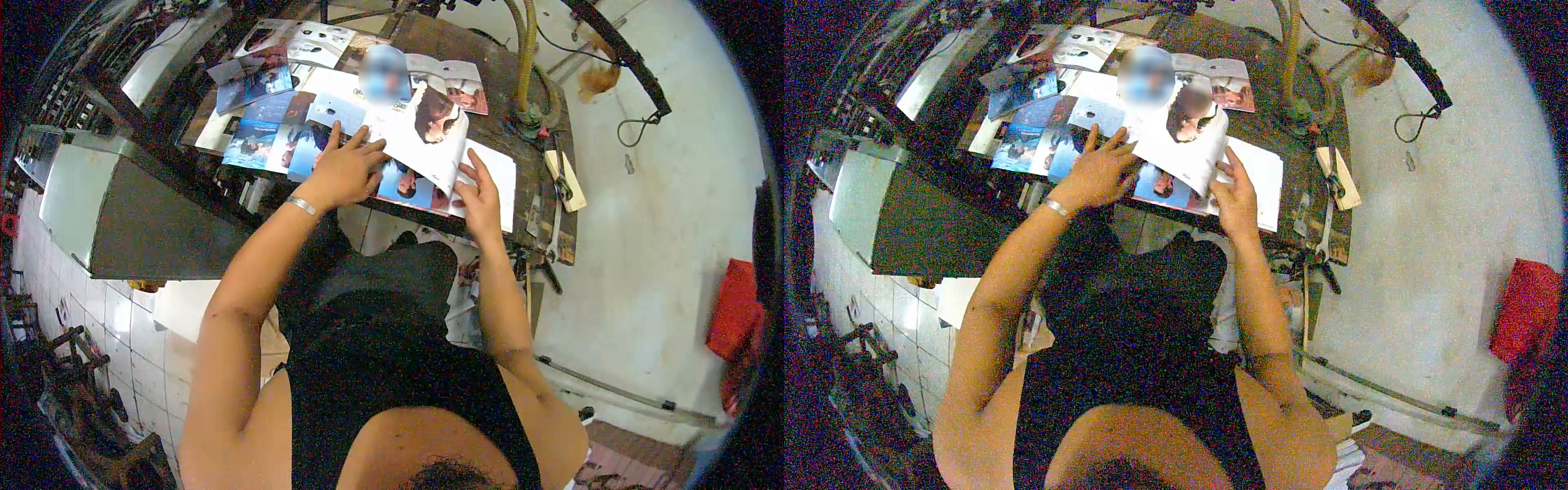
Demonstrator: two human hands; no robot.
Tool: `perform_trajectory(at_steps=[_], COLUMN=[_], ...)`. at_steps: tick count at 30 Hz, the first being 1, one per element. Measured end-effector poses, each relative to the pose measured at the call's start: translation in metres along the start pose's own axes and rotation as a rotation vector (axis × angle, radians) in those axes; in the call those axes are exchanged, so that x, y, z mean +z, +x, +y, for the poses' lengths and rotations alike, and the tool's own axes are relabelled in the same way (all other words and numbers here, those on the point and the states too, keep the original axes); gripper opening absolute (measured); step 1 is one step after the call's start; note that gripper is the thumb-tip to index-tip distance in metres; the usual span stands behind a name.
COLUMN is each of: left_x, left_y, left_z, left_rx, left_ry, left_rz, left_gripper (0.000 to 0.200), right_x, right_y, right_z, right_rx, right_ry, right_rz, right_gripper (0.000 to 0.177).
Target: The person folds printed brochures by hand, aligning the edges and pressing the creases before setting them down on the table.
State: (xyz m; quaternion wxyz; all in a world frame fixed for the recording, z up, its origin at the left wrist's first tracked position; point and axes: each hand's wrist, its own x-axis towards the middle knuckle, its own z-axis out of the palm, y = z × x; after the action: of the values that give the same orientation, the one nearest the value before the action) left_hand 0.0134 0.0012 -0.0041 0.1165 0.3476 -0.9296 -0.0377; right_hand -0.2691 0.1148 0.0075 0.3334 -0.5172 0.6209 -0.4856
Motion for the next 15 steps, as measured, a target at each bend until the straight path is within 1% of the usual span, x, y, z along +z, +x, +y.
perform_trajectory(at_steps=[1,4,7,10,13,15], left_x=[0.004,0.014,0.018,0.018,0.012,0.012], left_y=[0.0,0.002,0.002,0.0,0.002,0.001], left_z=[0.001,0.003,0.002,0.002,0.003,0.003], left_rx=[-0.004,0.008,0.016,0.067,0.051,0.027], left_ry=[-0.01,-0.016,-0.033,-0.065,-0.093,-0.139], left_rz=[0.026,0.095,0.11,0.195,0.069,0.082], left_gripper=[0.049,0.049,0.049,0.049,0.049,0.047], right_x=[-0.002,-0.001,0.002,0.001,0.001,0.002], right_y=[0.004,0.013,0.014,0.018,0.022,0.022], right_z=[0.005,0.006,-0.003,-0.003,-0.004,-0.007], right_rx=[-0.054,-0.111,-0.203,-0.295,-0.453,-0.423], right_ry=[-0.041,-0.177,-0.224,-0.359,-0.49,-0.516], right_rz=[-0.018,-0.032,-0.051,-0.083,-0.101,-0.127], right_gripper=[0.075,0.072,0.066,0.06,0.052,0.05])
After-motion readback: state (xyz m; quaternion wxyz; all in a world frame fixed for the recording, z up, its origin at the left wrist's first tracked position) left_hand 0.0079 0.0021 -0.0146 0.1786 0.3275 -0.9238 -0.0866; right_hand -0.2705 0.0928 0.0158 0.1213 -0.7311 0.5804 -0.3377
